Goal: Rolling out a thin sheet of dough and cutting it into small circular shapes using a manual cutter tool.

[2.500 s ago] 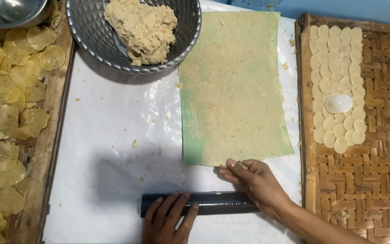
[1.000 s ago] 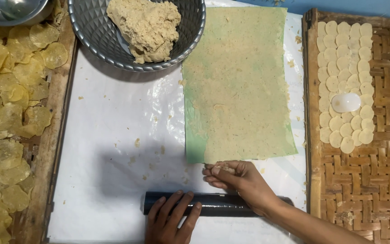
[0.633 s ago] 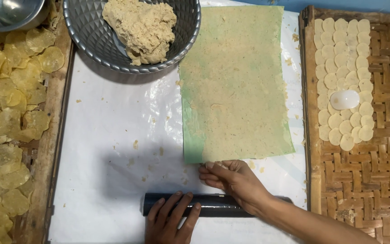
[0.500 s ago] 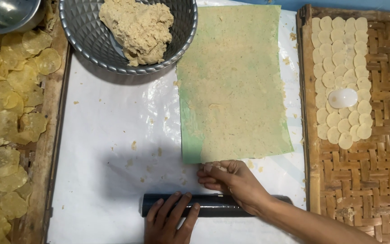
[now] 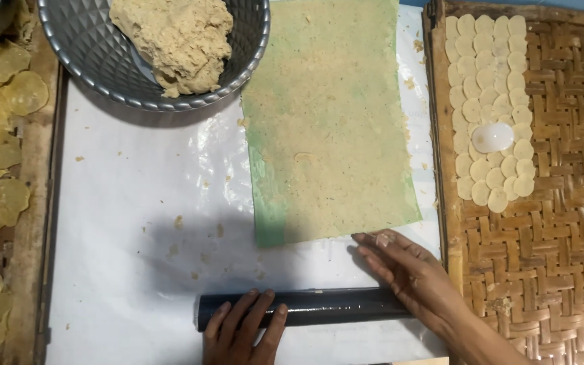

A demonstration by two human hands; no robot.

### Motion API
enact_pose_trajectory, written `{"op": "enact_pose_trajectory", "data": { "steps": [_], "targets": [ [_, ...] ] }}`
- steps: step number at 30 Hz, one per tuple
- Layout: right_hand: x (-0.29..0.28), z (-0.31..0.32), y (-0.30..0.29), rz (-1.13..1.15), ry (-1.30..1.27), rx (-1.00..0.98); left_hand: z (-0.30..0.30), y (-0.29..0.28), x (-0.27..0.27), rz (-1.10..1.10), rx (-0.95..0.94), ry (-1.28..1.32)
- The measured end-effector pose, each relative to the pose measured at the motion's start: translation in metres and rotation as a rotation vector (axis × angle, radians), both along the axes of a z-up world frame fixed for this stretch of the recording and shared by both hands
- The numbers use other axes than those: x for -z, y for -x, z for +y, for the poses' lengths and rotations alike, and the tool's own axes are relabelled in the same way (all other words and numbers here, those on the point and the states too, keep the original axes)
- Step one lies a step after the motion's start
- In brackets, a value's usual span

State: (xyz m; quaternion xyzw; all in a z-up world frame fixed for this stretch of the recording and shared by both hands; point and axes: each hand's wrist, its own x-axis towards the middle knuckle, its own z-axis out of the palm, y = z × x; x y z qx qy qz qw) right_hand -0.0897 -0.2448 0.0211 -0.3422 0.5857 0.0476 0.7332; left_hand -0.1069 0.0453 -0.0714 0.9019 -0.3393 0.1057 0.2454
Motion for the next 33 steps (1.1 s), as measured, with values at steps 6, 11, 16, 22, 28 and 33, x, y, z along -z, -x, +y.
{"op": "enact_pose_trajectory", "data": {
  "steps": [6, 11, 16, 22, 28, 33],
  "targets": [
    [0.012, -0.003, -0.001, -0.045, 0.087, -0.106, -0.001, -0.003, 0.001, -0.053, -0.012, 0.001],
    [0.000, -0.009, 0.000, 0.083, 0.365, -0.561, 0.001, 0.003, 0.006, -0.018, -0.027, -0.014],
    [0.016, -0.025, 0.032, -0.054, 1.051, -0.950, -0.001, 0.007, 0.010, 0.031, -0.061, -0.013],
    [0.041, -0.030, 0.040, -0.063, 1.505, -1.091, 0.004, 0.007, 0.015, 0.006, -0.042, -0.015],
    [0.014, -0.012, 0.021, -0.227, 1.545, -1.300, 0.005, 0.008, 0.020, 0.016, -0.033, -0.007],
    [0.011, -0.010, 0.011, -0.394, 1.419, -1.472, 0.005, 0.008, 0.019, 0.022, -0.036, -0.013]
  ]
}}
